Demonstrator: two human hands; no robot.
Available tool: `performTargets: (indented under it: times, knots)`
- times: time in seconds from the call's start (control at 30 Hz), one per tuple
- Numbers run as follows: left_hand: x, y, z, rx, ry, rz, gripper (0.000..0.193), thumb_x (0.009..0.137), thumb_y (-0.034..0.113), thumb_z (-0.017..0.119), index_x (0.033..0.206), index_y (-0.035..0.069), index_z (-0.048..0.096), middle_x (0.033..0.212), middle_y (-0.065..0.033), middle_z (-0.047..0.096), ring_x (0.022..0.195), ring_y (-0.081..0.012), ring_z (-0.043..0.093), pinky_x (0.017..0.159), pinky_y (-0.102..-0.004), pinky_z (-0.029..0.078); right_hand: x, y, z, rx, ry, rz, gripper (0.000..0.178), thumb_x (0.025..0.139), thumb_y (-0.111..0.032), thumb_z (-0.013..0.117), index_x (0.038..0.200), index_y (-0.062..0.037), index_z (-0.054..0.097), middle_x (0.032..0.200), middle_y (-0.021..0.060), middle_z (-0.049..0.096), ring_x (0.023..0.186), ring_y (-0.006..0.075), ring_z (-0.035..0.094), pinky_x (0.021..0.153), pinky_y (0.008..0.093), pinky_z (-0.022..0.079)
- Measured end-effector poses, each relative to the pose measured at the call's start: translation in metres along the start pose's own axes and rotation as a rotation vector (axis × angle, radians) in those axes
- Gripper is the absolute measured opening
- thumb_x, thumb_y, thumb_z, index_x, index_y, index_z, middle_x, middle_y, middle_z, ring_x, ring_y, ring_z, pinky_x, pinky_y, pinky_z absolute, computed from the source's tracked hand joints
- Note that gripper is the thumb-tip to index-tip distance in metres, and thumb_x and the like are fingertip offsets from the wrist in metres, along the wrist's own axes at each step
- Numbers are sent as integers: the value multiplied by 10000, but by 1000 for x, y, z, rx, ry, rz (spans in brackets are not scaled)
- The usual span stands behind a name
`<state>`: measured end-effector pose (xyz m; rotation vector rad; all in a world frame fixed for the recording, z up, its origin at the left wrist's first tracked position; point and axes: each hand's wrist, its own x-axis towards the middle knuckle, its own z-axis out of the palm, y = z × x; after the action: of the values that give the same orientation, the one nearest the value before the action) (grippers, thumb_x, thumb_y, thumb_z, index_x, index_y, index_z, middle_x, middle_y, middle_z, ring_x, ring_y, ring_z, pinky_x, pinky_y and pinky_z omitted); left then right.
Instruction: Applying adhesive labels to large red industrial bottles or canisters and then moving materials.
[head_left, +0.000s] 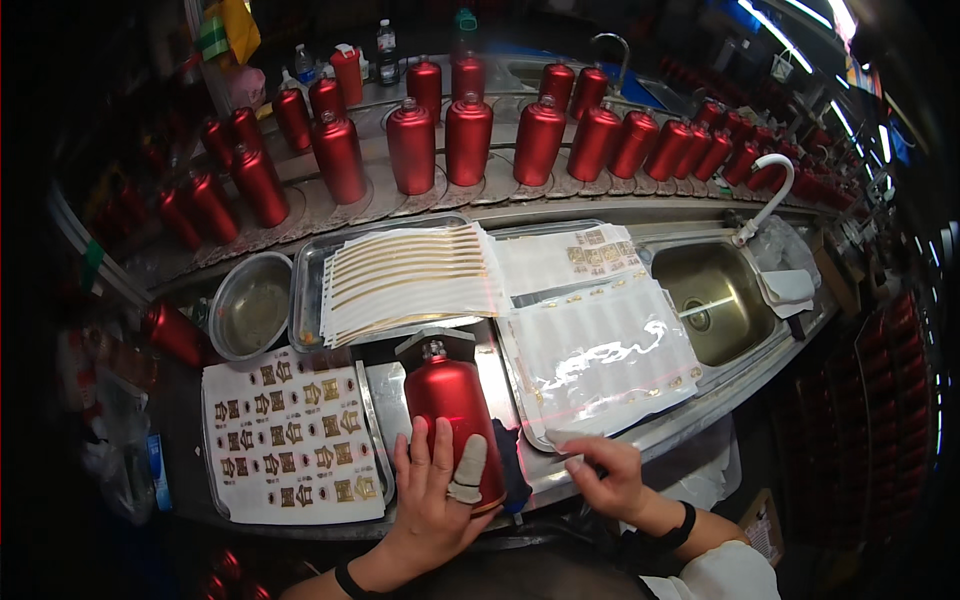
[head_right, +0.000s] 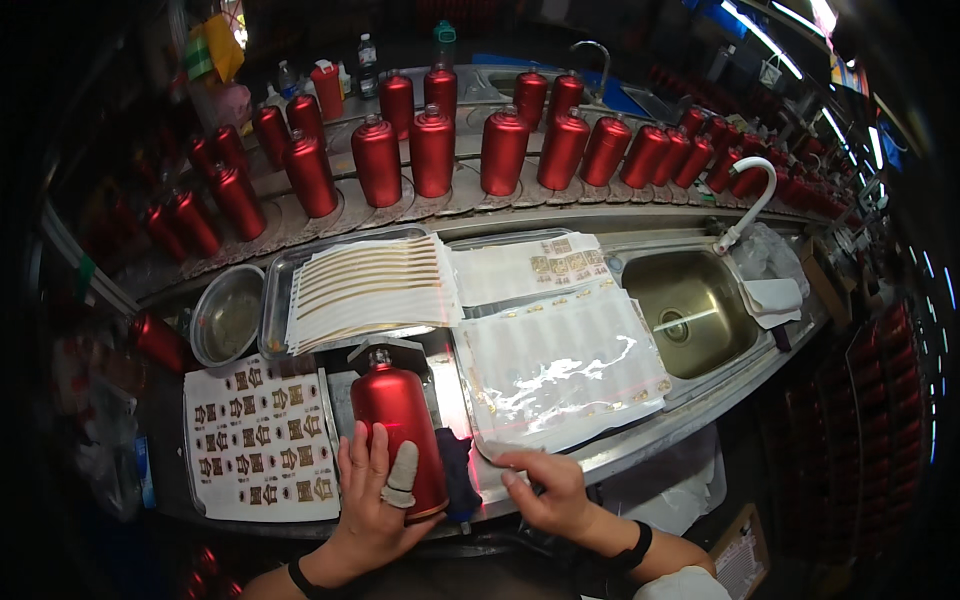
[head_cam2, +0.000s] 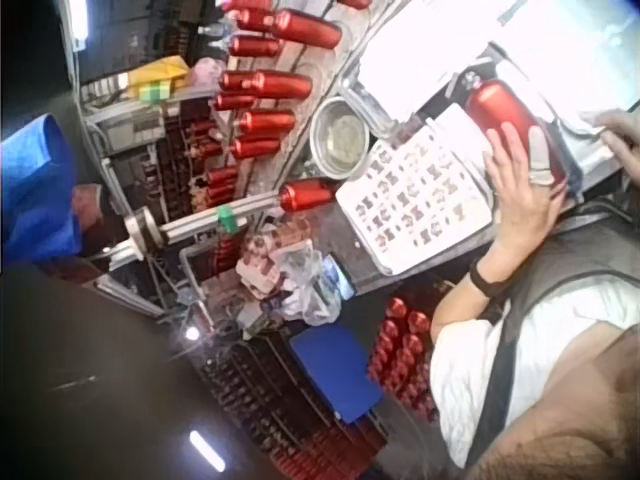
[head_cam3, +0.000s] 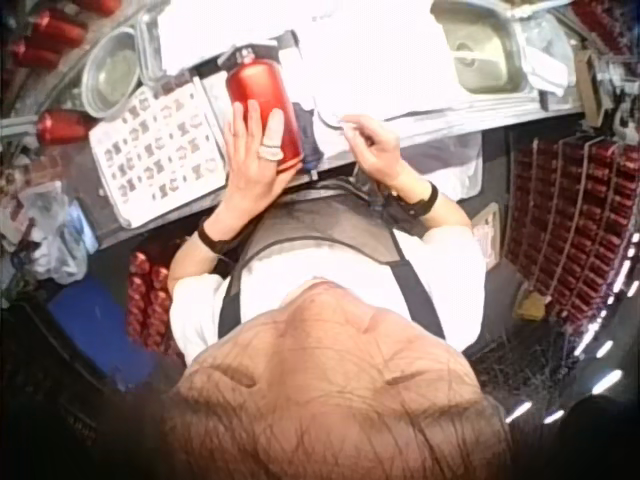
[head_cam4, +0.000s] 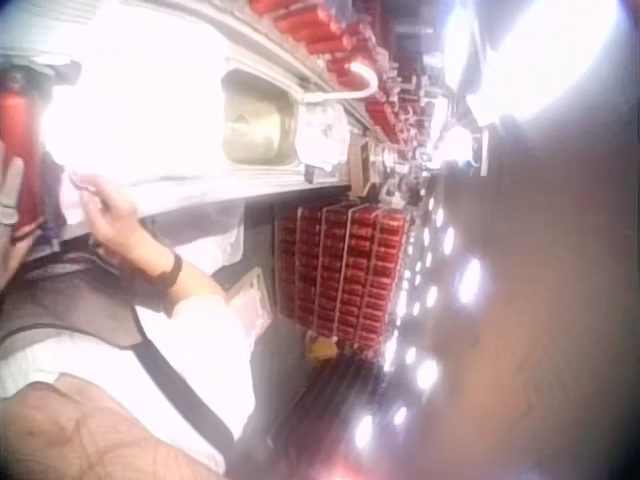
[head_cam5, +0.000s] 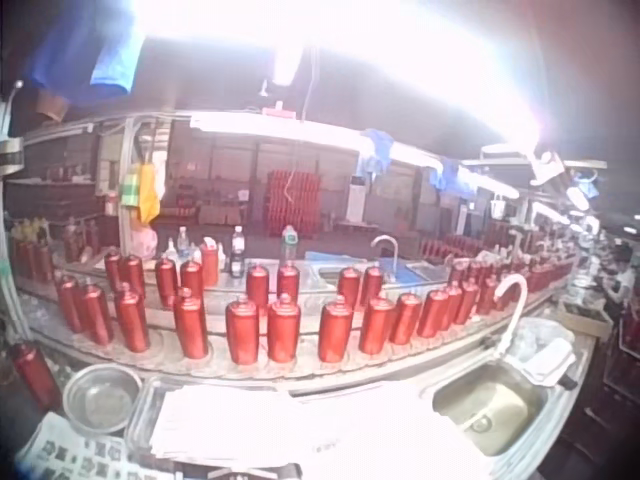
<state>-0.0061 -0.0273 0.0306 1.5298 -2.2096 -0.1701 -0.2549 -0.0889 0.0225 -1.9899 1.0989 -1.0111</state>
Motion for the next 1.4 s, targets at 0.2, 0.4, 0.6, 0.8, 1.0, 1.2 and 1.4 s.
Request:
performTargets:
  times: [0.2,0.4,0.6,0.8,1.0,1.2,1.4]
  knots:
    - [-3,-11,11,-263,208,3,1147,656,320,885,1495,-58,200,1480,-366,274,1363,-534,308,1118,-589,242,138,110,-70,-430,290,47,204,816,-112,671,1012,-57,690,903,90,675,625,160,561,578,299,457]
    - [-26,-23,10,-391,185,-77,1101,672,255,859,1509,-33,204,1508,-320,261,1378,-460,338,1139,-522,262,275,228,-97,-807,43,271,542,774,-303,696,1266,-109,576,1186,249,584,1095,420,583,922,476,488]
    - [-22,-18,15,-556,238,-10,948,751,279,789,1508,31,276,1585,-213,178,1464,-406,180,1165,-550,188,296,328,-173,-873,15,168,402,669,-274,804,873,18,618,839,233,649,793,379,627,691,435,479]
    - [-27,-15,17,-525,341,-36,717,829,324,719,1426,40,441,1583,-217,179,1468,-401,164,1175,-542,174,337,322,-168,-916,-377,230,241,889,-214,667,941,21,683,612,76,623,448,143,528,395,324,400]
    - [-26,-19,21,-545,306,-41,346,820,301,722,1040,36,698,1576,-243,183,1464,-428,162,1162,-570,175,333,313,-171,-1002,-157,20,287,890,-279,659,971,-6,682,634,110,625,500,195,566,452,355,437]
    - [-31,-18,17,-540,347,-33,584,797,302,751,1249,33,498,1578,-225,194,1457,-423,192,1155,-569,190,323,307,-161,-1057,96,-252,343,890,-358,651,1008,-37,681,662,151,627,563,257,612,519,392,482]
    - [-25,-17,14,-542,347,-14,926,777,326,777,1506,35,287,1592,-178,193,1459,-398,208,1156,-553,193,292,266,-168,-859,130,-121,241,832,-178,707,891,2,559,823,177,580,786,347,576,727,401,457]
